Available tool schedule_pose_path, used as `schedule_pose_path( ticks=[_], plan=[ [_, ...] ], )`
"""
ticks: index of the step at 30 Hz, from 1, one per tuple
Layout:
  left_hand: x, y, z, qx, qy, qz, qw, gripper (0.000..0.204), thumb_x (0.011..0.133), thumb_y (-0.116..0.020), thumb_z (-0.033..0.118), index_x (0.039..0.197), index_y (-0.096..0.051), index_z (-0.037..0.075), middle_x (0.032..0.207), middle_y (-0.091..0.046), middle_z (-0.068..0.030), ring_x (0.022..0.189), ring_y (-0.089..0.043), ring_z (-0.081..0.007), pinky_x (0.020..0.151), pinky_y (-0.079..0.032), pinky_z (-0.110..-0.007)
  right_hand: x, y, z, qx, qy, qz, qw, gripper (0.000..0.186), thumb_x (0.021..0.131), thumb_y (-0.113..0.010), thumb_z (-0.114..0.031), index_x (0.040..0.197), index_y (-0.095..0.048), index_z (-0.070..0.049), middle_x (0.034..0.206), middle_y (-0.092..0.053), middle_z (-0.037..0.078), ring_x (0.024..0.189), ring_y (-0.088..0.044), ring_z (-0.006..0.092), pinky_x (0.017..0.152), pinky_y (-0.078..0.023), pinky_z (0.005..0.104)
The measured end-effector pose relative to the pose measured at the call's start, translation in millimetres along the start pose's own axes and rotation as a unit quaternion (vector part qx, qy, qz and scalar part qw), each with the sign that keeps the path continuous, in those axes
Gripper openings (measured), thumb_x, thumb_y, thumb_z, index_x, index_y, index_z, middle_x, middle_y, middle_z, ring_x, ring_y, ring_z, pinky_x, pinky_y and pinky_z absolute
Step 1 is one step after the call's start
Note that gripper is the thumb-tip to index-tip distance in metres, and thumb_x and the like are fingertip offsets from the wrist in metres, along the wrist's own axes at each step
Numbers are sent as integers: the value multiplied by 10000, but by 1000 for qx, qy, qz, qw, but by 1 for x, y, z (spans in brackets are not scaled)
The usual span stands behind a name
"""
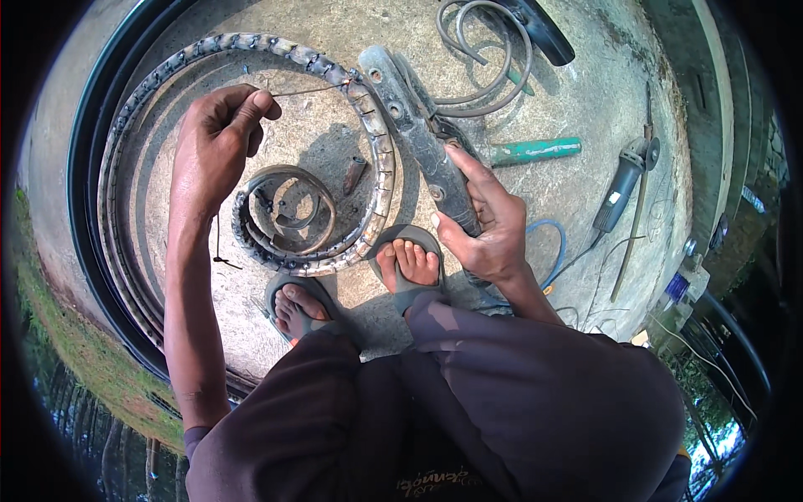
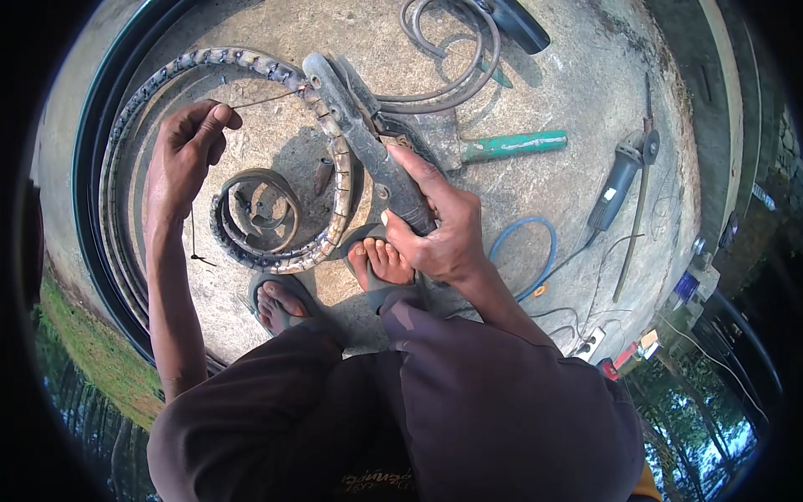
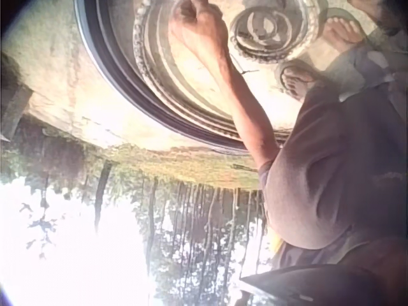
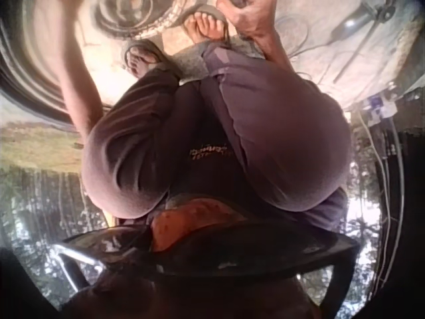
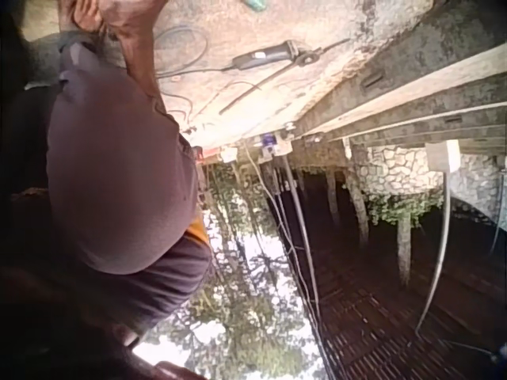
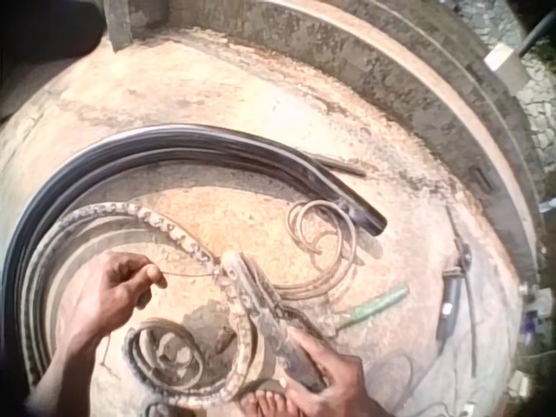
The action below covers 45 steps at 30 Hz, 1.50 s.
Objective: The person welds joints on a curved metal frame using a welding electrode clamp and wire, installs a new welding rod into the clamp, and welds additional joints along the metal frame.
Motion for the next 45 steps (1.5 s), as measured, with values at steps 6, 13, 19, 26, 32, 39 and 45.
schedule_pose_path(
  ticks=[6, 13, 19, 26, 32, 39, 45],
  plan=[
    [-3, -5, -7, -30, -3, 16, 999, 294, 968, -604, 260, 853, -708, 10, 558, -497, 2, 530, -432, -80, 505, -336, -285, 5, -9, 0, 19, 11, -17, 1000, 696, 761, -631, 137, 1420, -413, 85, 1201, -634, 201, 1071, -625, 162, 888, -496, 260],
    [-4, -8, -8, -43, -2, 27, 999, 284, 966, -601, 235, 836, -704, 4, 554, -493, 1, 520, -433, -85, 501, -339, -295, 4, -13, 4, 38, 6, 0, 999, 685, 750, -659, 95, 1404, -464, 39, 1121, -676, 165, 947, -646, 125, 780, -516, 248],
    [-7, -8, -7, -73, -3, 25, 997, 298, 969, -589, 240, 846, -700, -8, 562, -489, -8, 519, -423, -93, 504, -332, -292, 4, -16, 5, 57, 25, 20, 998, 675, 746, -685, 51, 1395, -505, -1, 1086, -700, 157, 873, -658, 93, 695, -530, 237],
    [-41, -5, 25, 86, -277, 155, 944, 99, 883, -643, 60, 931, -694, -11, 740, -671, -191, 598, -646, -296, 587, -480, -366, -6, -7, -1, 86, -30, -18, 996, 705, 800, -621, 108, 1455, -360, 76, 1158, -651, 168, 1036, -621, 133, 868, -481, 241],
    [-52, -8, 31, 94, -201, 79, 972, 112, 884, -637, 69, 941, -695, -9, 741, -664, -208, 602, -641, -315, 591, -479, -373, -16, 1, 3, 67, -43, -3, 997, 712, 791, -640, 78, 1448, -365, 79, 1115, -658, 138, 985, -619, 111, 841, -477, 228],
    [-35, -14, 21, 85, -191, 58, 976, 160, 912, -634, 119, 980, -709, -6, 684, -639, -182, 550, -580, -249, 562, -446, -381, -17, -2, 5, 81, -30, -9, 996, 717, 779, -626, 100, 1444, -356, 102, 1132, -645, 155, 1008, -631, 137, 873, -487, 246],
    [-26, -21, 18, 93, -190, 60, 976, 164, 917, -640, 147, 976, -715, 14, 681, -632, -168, 562, -578, -249, 567, -442, -385, -16, -2, 4, 62, -22, -9, 998, 712, 770, -619, 114, 1437, -368, 109, 1146, -640, 172, 1023, -629, 143, 872, -489, 247]
  ],
)
Point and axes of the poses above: each hand's wrist, its own x-axis towards the middle knuckle, its own y-axis out of the back of the hand, z = x × y, the point moved 2 cm from there along x, towards the middle knuckle
